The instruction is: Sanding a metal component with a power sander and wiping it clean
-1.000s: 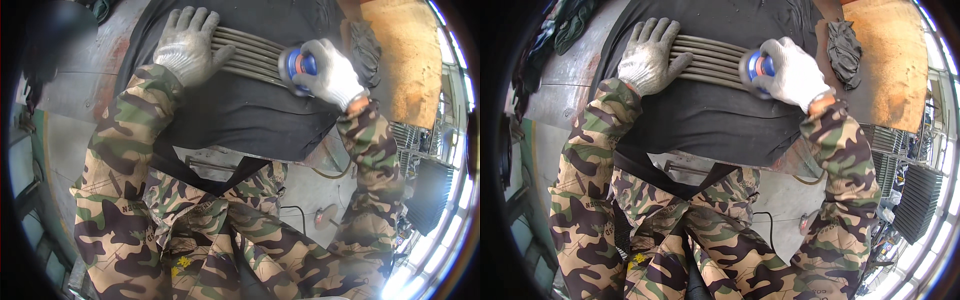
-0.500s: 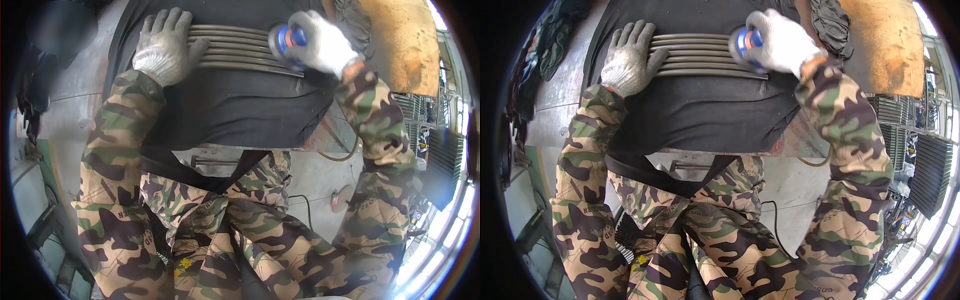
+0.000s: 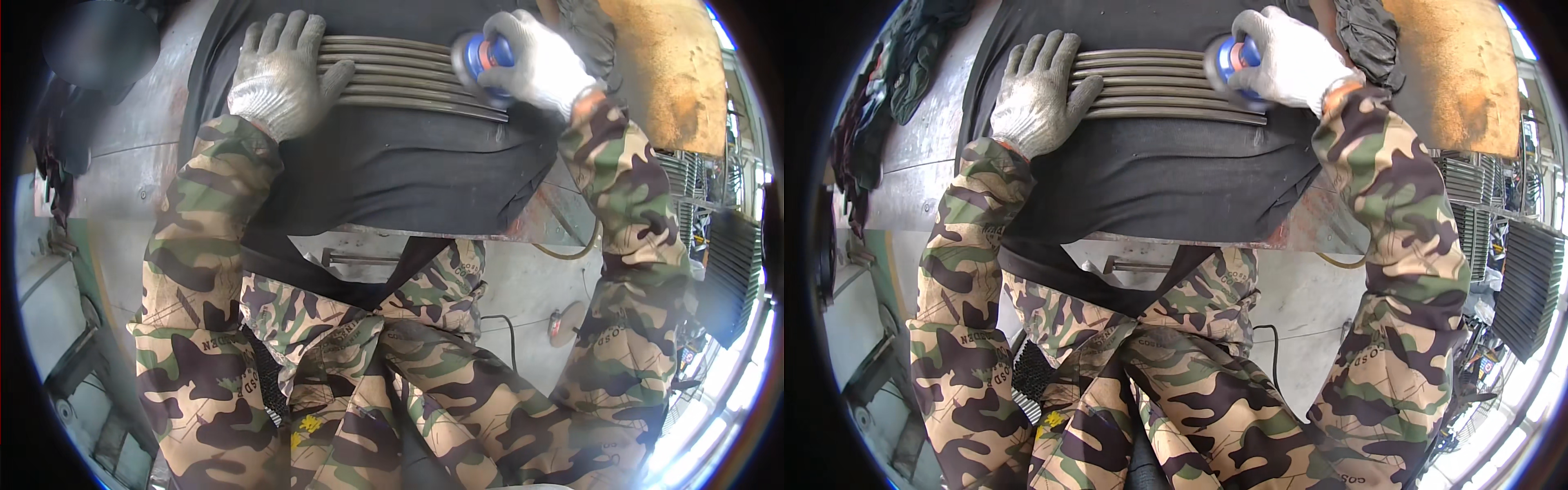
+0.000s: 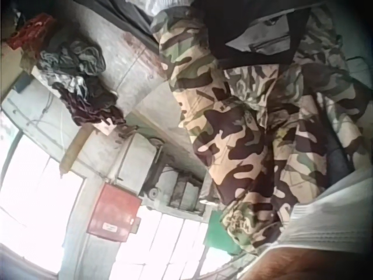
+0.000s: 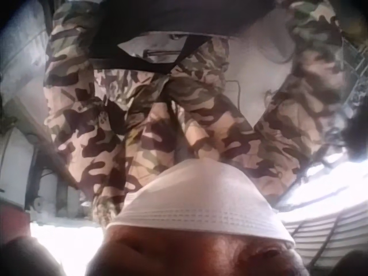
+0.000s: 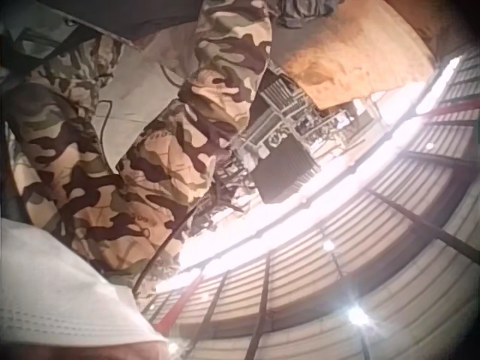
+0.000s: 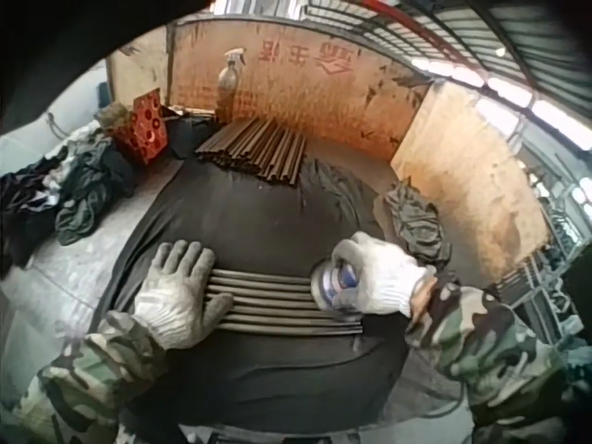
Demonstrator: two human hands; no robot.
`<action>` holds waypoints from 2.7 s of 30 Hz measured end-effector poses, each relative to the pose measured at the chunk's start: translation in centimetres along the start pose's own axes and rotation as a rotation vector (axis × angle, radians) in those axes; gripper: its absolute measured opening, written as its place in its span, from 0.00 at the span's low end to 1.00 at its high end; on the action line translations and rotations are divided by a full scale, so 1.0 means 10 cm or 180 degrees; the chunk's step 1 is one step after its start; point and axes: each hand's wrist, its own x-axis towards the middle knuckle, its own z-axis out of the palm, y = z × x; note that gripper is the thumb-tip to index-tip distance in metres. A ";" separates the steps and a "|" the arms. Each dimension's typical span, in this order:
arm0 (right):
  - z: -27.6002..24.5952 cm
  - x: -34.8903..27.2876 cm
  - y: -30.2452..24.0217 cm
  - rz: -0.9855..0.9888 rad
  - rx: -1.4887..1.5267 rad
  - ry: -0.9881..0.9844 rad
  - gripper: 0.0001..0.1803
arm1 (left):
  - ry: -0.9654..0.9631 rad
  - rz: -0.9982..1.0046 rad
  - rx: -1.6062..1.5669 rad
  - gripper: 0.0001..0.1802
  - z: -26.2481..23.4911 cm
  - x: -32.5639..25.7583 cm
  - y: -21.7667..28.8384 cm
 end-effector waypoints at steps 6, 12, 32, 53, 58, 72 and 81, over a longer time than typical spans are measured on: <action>0.04 -0.18 -0.13 -0.0432 0.0036 0.0016 0.31 | 0.0233 0.0034 -0.0022 0.39 0.04 -0.01 -0.03; 0.05 -0.07 -0.24 -0.0372 0.0036 0.0100 0.31 | 0.0532 0.0018 0.0073 0.39 0.08 -0.10 -0.07; 0.17 0.05 -0.68 -0.0703 0.0004 0.0436 0.17 | 0.0326 -0.0419 -0.0512 0.43 0.09 -0.18 -0.04; 0.17 0.39 -0.69 -0.0105 -0.0346 0.0573 0.18 | 0.0079 -0.0740 -0.0575 0.37 -0.07 0.14 -0.05; 0.29 0.25 -0.73 -0.0324 -0.0388 0.0661 0.18 | 0.0339 -0.0836 -0.0614 0.36 -0.01 0.09 -0.07; 0.18 0.49 -0.62 0.0087 -0.0557 0.0690 0.19 | 0.0567 -0.0040 -0.0596 0.29 0.07 0.19 -0.10; 0.15 0.47 -0.69 0.0052 -0.0573 0.1187 0.16 | 0.0825 -0.0323 -0.0227 0.22 0.11 0.37 -0.06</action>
